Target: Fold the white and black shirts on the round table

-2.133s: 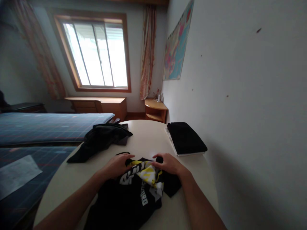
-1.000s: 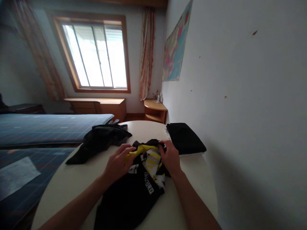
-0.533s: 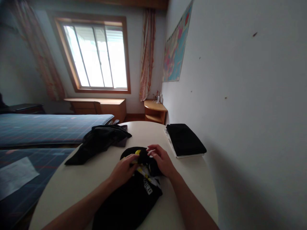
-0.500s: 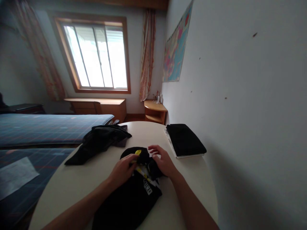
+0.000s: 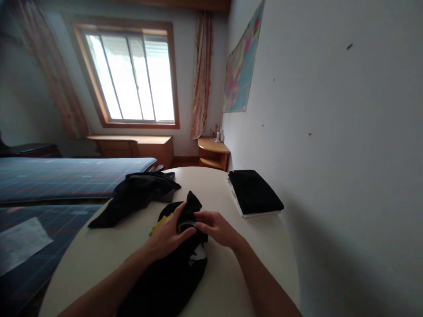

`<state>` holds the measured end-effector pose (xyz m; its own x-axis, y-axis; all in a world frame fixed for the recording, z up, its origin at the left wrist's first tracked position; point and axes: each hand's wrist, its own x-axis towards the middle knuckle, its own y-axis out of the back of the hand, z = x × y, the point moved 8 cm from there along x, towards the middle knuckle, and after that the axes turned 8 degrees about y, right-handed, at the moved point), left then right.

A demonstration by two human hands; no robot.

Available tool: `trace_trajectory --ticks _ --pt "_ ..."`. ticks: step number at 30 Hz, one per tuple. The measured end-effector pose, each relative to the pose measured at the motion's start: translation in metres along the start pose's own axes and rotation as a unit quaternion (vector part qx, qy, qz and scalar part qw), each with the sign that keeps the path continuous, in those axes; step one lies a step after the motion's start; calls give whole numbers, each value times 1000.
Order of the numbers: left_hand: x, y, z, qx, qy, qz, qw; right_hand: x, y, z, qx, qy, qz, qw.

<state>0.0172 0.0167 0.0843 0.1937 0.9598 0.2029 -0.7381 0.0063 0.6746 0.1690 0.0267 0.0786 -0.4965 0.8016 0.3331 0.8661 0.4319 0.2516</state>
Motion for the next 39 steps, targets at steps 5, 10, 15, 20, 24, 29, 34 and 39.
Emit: trace_trajectory --ticks 5,10,15,20,24,29,34,39 --pt "-1 -9 9 -48 -40 -48 997 -1 25 5 -52 19 102 993" --pt "1 0 10 -241 -45 -109 963 -10 45 1 -207 72 93 971" --pt "5 13 -14 -452 66 -106 883 -10 17 5 -162 48 -54 984" --pt "24 35 -50 -442 140 -14 886 -7 39 15 -82 -11 48 995" --pt "41 62 -85 -314 158 119 929 -13 82 27 35 -10 247 968" --pt "43 70 -81 -150 104 179 967 -13 94 36 113 25 320 940" --pt "24 43 -36 57 15 104 993 -10 74 36 -66 31 189 979" --pt "11 6 -33 143 0 -38 989 -15 64 41 -215 -4 88 973"
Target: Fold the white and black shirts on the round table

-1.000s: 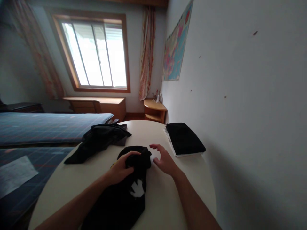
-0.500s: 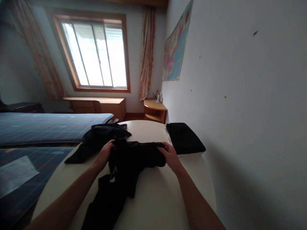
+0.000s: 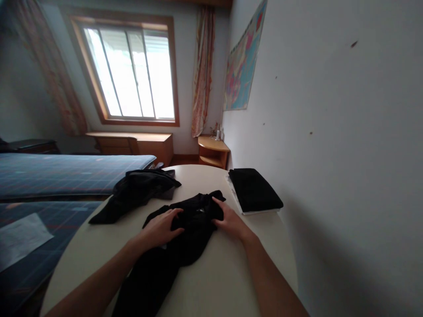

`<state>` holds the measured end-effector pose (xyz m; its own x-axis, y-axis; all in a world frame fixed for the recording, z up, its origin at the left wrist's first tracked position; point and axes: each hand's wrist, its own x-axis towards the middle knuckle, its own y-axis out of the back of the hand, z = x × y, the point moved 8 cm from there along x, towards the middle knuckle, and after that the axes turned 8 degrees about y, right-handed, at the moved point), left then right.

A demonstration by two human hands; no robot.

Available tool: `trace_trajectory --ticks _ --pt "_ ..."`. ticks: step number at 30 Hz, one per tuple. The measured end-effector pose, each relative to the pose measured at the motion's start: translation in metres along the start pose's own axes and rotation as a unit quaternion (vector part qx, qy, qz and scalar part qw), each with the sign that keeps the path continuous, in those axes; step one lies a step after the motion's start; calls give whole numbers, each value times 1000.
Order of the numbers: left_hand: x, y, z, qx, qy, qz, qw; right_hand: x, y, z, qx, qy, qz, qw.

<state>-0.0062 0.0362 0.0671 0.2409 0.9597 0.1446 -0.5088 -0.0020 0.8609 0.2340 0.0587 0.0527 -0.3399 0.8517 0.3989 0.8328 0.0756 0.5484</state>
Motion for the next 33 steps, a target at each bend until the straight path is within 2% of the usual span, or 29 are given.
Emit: trace_trajectory --ticks 3,5,7,10,12,13,15,19,20,22,25,28,31,33 --pt "2 -7 -2 -49 -24 -56 997 0 -3 -3 -23 -4 -47 999" --pt "7 0 -5 -98 -25 -54 993 2 3 -5 -36 -11 -33 999" --pt "15 16 -14 -138 -1 6 990 5 20 -3 -47 -23 45 998" --pt "21 45 -35 -176 53 141 973 2 50 3 -54 -37 212 975" --pt "22 54 -43 -189 68 191 961 -1 58 5 -54 -27 269 961" --pt "22 55 -44 -186 61 198 961 -2 58 4 -56 -18 270 961" --pt "21 51 -37 -154 26 183 971 0 46 1 -76 0 219 973" --pt "15 30 -19 -69 -56 101 991 0 6 -3 -139 10 27 990" --pt "13 24 -17 -61 -67 72 993 -1 0 -2 -154 4 2 988" --pt "11 13 -17 -59 -84 18 995 -2 -3 3 -184 -15 -5 983" --pt "11 5 -16 -58 -103 -35 992 0 6 7 -220 -23 36 975" --pt "13 10 -14 -50 -102 -27 993 2 29 2 -229 -16 125 965" --pt "15 27 -11 -61 -92 59 992 -5 57 -1 -232 -56 230 943" --pt "14 40 -11 -65 -74 129 987 -10 68 -1 -212 -97 268 935"
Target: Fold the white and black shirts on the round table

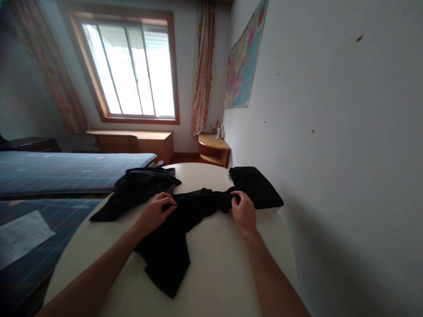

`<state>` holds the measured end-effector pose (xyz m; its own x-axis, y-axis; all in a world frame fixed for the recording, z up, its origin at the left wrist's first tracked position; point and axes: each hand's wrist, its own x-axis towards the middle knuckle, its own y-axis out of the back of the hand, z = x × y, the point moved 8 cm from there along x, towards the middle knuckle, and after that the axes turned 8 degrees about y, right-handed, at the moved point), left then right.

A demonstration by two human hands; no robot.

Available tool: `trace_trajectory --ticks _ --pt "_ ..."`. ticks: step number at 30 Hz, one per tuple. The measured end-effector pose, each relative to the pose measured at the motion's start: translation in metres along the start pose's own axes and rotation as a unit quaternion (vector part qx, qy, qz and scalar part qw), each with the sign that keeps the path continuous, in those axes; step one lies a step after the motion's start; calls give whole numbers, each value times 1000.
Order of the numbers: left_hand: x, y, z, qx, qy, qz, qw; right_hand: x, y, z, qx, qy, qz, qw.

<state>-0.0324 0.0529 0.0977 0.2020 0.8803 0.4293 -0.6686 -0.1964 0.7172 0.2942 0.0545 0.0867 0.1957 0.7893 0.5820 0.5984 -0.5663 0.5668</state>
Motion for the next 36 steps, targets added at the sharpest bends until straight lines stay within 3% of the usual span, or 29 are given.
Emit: trace_trajectory --ticks 3,6,8,10,12,15,17,20,23,27,29,32,36 --pt "2 8 1 7 20 49 999 0 3 -5 24 -7 7 1000" --pt "2 5 4 -5 27 29 999 -4 -7 -27 61 77 -21 995" --pt "0 0 4 -7 34 8 999 -11 -24 -43 77 148 -88 982" --pt "-3 -5 5 -11 31 -20 999 -22 -44 -54 62 202 -170 963" --pt "-8 -14 9 -26 0 -80 996 -32 -60 -54 32 214 -228 949" --pt "-17 -27 16 -36 -50 -174 983 -36 -69 -44 6 193 -250 949" --pt "-18 -30 15 -36 -56 -189 980 -32 -68 -38 12 179 -242 953" --pt "-8 -18 9 -64 -32 -126 989 -19 -53 -26 27 128 -201 971" --pt "5 8 -10 -111 44 10 993 -4 -24 -14 13 82 -106 991" --pt "10 38 -43 -135 146 158 967 5 13 -9 -58 84 27 994" --pt "9 39 -56 -142 190 168 957 5 16 -6 -92 63 34 993" --pt "10 25 -66 -161 218 116 955 3 4 -5 -95 36 -6 995" --pt "10 12 -59 -128 171 77 974 -6 -22 -27 -33 141 -67 987"
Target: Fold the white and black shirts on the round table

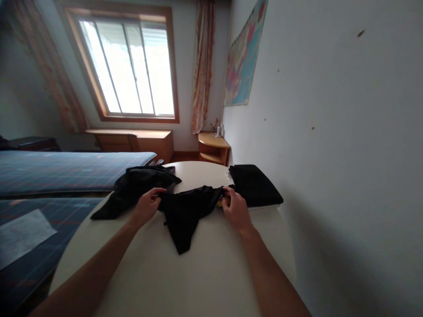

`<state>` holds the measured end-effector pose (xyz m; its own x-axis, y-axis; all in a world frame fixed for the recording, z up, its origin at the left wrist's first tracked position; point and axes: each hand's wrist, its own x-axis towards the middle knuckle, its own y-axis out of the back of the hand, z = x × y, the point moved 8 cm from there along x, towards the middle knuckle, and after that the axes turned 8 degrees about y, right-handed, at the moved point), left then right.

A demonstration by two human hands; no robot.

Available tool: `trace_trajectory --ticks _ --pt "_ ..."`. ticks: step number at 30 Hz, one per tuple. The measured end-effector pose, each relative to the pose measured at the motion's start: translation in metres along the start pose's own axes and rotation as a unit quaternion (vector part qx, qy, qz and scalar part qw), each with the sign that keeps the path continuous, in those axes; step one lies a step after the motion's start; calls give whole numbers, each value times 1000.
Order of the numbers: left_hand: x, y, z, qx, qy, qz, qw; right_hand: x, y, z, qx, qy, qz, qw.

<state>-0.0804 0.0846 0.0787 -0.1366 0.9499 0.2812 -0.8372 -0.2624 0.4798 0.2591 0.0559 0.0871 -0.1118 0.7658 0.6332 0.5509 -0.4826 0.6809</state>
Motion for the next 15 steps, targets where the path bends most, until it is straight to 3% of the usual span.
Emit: trace_trajectory --ticks 3,6,9,11,15 --pt "-7 -9 12 47 -80 -22 995 -5 -21 -19 -9 87 -62 994" --pt "-17 -19 23 86 -151 -46 984 -11 -38 -21 -53 90 -114 988" --pt "-22 -21 32 103 -182 -44 977 -12 -42 -18 -62 73 -124 988" --pt "-18 -16 32 83 -152 -34 984 -9 -36 -14 -47 58 -104 992" --pt "-1 12 9 -12 8 45 999 0 -2 2 -9 16 6 1000"
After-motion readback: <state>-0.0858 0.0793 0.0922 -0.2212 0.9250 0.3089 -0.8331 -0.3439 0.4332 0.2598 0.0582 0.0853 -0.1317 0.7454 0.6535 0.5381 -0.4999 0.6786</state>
